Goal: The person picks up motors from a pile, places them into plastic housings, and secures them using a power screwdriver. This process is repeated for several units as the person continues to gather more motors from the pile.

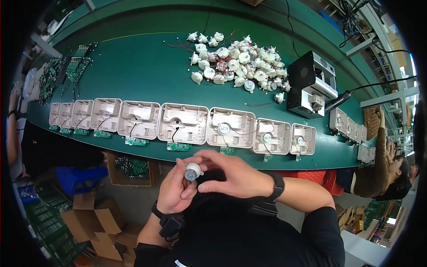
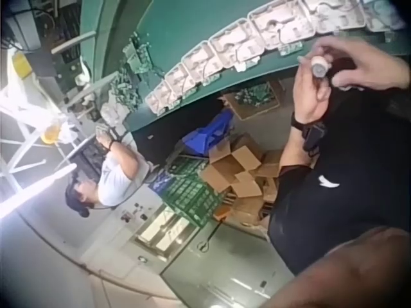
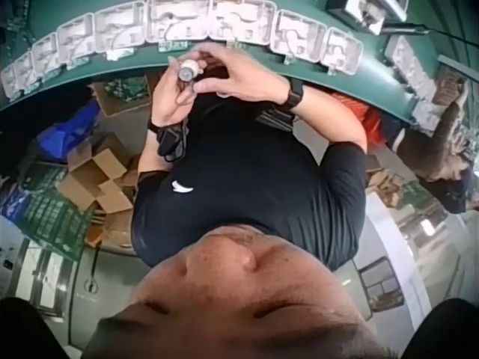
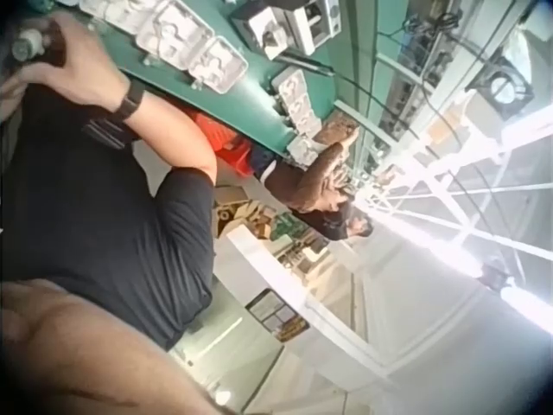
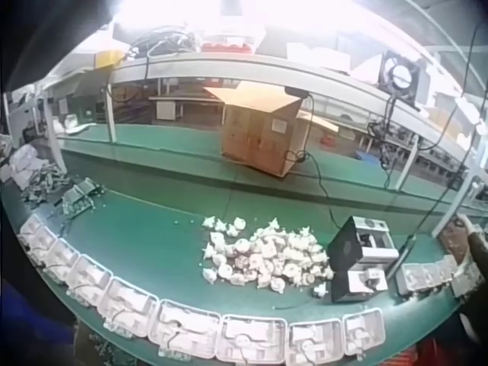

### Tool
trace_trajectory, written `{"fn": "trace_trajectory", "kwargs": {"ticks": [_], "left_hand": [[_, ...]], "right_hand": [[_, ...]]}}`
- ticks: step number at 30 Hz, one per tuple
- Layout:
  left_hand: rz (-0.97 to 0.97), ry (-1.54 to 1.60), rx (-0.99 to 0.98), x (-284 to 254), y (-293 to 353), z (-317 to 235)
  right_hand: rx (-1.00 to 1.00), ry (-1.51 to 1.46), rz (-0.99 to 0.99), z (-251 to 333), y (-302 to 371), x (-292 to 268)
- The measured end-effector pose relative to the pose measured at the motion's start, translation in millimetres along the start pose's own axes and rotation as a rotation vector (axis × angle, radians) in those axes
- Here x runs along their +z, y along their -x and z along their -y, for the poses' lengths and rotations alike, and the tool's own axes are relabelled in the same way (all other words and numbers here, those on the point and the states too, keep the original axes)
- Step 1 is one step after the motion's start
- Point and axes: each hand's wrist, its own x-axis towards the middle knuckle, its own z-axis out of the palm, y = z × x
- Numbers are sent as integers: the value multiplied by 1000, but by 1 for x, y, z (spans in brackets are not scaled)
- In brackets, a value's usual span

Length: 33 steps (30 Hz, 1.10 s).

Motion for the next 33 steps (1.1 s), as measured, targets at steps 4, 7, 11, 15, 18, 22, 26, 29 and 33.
{"fn": "trace_trajectory", "kwargs": {"ticks": [4, 7, 11, 15, 18, 22, 26, 29, 33], "left_hand": [[-155, -90, 107, 5, -5, 12], [-214, -192, 146, 17, -2, 13], [-212, -396, 218, 12, 4, 14], [-198, -600, 307, 13, 9, 16], [-199, -646, 379, 16, 8, 17], [-209, -641, 539, 16, 5, 19], [-206, -721, 757, 7, 3, 26], [-192, -762, 889, -4, 1, 33], [-191, -956, 1159, -21, -2, 39]], "right_hand": [[215, -391, 107, -17, -3, 15], [342, -221, 140, -24, -3, 17], [307, -97, 58, -12, -4, 16], [290, -212, -20, -3, -2, 15], [240, -242, -86, -11, 0, 22], [253, -331, -109, -9, 1, 22], [298, -494, -47, -4, 0, 18], [328, -498, 0, 3, -6, 15], [351, -349, 47, 12, -16, 11]]}}
